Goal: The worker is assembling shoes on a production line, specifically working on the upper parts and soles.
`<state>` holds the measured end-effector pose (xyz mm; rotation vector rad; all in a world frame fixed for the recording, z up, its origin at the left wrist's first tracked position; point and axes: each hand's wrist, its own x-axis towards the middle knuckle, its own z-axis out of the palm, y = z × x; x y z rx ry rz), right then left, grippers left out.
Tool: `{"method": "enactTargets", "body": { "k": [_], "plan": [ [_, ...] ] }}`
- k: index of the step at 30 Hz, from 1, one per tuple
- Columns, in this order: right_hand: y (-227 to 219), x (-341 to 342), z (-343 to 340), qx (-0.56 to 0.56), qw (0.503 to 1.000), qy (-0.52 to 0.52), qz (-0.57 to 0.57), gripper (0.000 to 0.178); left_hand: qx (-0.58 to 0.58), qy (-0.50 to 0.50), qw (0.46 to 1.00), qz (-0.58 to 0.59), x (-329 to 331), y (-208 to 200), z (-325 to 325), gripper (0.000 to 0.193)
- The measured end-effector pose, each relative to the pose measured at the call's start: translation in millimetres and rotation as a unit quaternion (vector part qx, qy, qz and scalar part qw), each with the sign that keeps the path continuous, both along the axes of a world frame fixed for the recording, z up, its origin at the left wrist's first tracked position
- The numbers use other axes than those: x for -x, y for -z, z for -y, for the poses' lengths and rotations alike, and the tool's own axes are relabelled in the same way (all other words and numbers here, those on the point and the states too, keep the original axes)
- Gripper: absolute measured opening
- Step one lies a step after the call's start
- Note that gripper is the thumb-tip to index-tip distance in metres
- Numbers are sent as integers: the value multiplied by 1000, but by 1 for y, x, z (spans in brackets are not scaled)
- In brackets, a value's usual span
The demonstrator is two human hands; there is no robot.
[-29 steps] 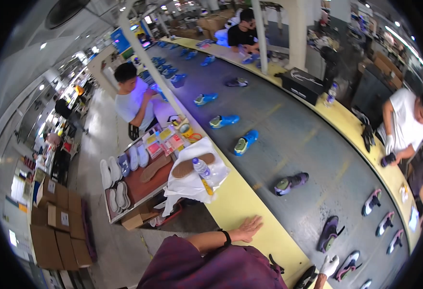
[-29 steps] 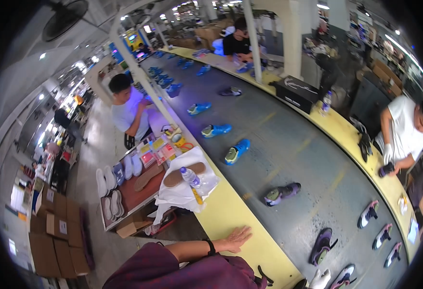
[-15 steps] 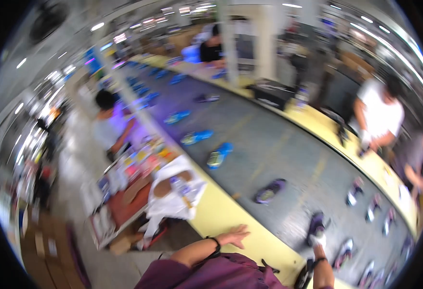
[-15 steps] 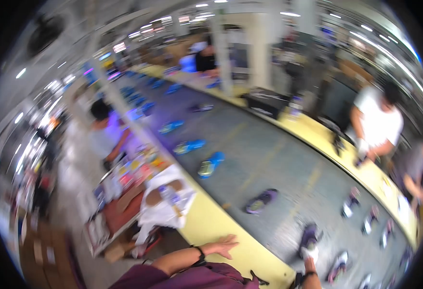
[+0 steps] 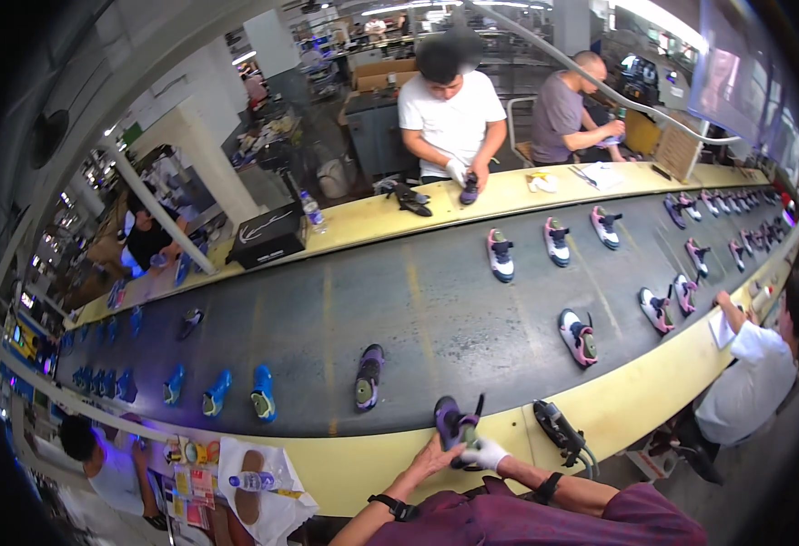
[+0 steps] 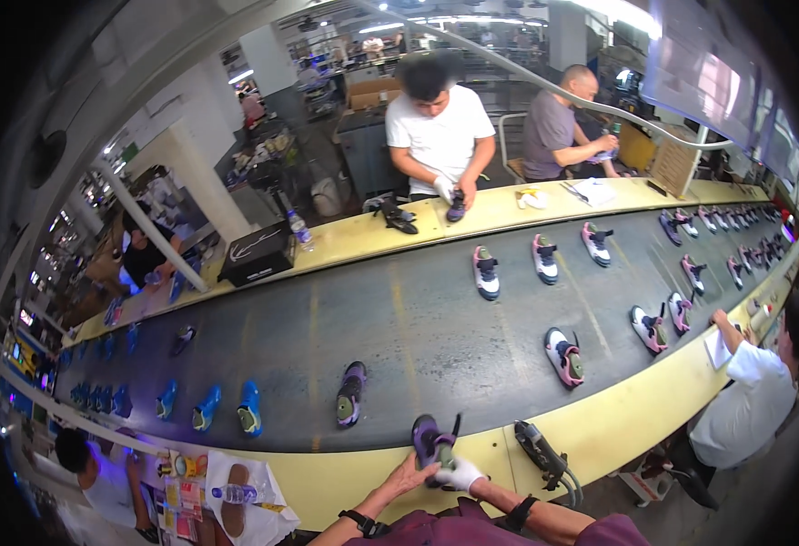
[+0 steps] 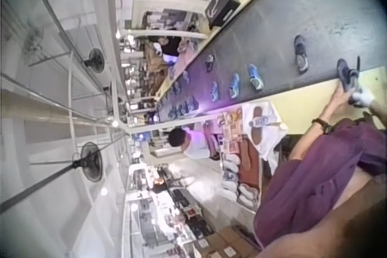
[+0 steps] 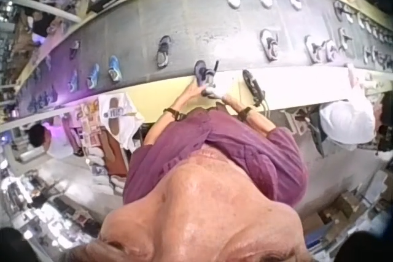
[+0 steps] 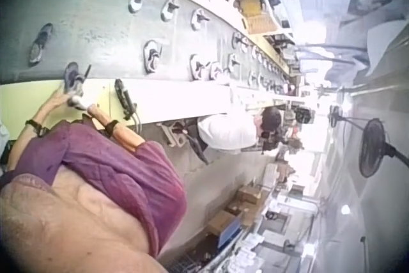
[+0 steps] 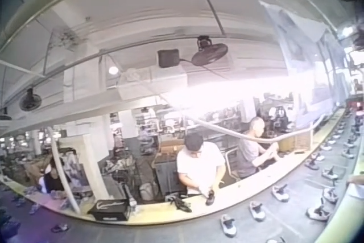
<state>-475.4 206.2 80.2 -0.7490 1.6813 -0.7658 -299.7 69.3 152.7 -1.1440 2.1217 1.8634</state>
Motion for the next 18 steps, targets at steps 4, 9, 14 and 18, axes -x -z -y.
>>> {"method": "enactTargets", "body": {
  "k": [4,9,14,18],
  "plan": [
    [-3,1,-35,-70,991,-84,83,64,168,175,934,260,-9,16,-30,106],
    [-14,16,-29,16,993,-7,-119,47,199,118,954,190,-25,38,-40,85],
    [-17,10,-32,190,958,-70,-202,47,304,249,918,58,-13,42,-18,73],
    [-12,8,-40,238,950,-34,-201,52,204,252,944,59,-3,41,5,61]
  ]
}}
